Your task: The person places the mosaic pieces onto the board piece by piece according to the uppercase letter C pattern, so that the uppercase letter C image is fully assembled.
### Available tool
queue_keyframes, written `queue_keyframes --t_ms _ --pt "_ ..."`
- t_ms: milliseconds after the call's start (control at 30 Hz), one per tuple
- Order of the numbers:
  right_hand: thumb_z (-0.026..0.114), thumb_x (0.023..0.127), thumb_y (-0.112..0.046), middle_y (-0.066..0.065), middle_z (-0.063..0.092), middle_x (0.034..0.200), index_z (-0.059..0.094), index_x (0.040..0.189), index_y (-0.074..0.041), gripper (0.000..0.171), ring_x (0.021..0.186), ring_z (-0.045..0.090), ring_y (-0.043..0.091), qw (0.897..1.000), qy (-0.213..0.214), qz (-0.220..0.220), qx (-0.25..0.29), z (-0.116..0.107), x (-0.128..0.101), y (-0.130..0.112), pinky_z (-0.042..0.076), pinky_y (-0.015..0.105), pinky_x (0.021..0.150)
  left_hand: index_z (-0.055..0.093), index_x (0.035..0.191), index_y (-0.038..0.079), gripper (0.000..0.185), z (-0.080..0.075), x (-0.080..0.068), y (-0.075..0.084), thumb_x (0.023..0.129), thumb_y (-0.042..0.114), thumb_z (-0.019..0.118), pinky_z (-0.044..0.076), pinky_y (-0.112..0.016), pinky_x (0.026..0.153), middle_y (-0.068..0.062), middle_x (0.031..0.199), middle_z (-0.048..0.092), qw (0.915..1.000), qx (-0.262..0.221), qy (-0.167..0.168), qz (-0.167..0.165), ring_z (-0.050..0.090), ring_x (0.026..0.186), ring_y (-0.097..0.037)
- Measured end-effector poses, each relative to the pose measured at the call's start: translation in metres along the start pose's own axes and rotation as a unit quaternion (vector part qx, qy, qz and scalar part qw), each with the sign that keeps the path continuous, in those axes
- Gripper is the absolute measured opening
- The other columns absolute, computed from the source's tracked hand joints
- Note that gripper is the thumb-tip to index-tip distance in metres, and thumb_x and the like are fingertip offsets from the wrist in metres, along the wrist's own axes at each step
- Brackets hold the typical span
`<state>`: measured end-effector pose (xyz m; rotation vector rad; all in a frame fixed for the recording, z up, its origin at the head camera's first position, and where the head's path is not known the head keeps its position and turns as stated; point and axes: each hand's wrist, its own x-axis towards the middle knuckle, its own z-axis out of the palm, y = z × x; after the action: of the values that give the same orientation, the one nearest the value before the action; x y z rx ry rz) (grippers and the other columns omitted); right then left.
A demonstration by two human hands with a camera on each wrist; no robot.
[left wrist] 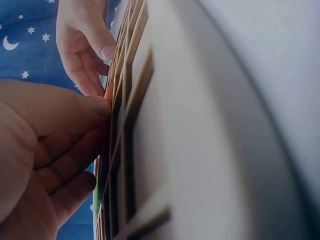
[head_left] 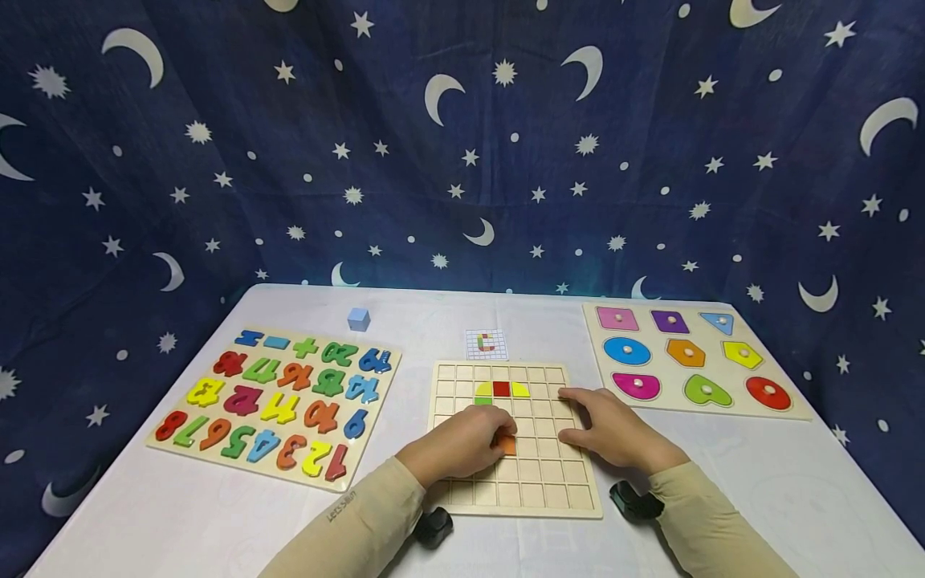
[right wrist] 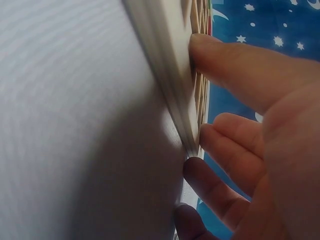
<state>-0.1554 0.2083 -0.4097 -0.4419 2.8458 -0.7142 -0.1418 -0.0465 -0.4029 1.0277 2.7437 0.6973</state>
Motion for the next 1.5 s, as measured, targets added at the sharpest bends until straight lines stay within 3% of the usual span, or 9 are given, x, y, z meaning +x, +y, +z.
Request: queue_keyframes --t_ms 667,1200,1500 --pt "0.079 0.085 -0.035 0.015 0.057 0.135 0.054 0.141 -0.006 0.068 0.122 0.049 0.036 1.000 0.005 -0.010 0.000 -0.001 0.000 0.002 0.039 0.056 0.104 0.071 0.096 0.013 0.010 0.001 -0.001 0.000 0.088 0.006 0.071 0.046 -0.021 0.079 0.011 0.085 0.061 0.9997 0.015 0.009 0.020 0.054 0.082 -0.005" --pt "0.079 0.085 -0.035 0.015 0.058 0.133 0.055 0.141 -0.006 0.067 0.121 0.050 0.034 1.000 0.007 -0.010 0.001 0.000 0.000 0.001 0.040 0.056 0.104 0.071 0.096 0.013 0.012 0.003 -0.001 0.001 0.087 0.007 0.072 0.047 -0.022 0.079 0.009 0.085 0.062 0.9986 0.045 0.026 0.013 0.055 0.082 -0.007" --pt "0.079 0.085 -0.035 0.015 0.057 0.134 0.054 0.142 -0.006 0.068 0.121 0.049 0.034 1.000 0.004 -0.006 0.002 0.000 0.000 0.001 0.040 0.055 0.104 0.072 0.106 0.006 0.020 -0.008 -0.007 -0.004 0.087 0.008 0.074 0.049 -0.026 0.088 0.001 0.099 0.069 0.9992 0.010 0.038 0.010 0.061 0.094 -0.012"
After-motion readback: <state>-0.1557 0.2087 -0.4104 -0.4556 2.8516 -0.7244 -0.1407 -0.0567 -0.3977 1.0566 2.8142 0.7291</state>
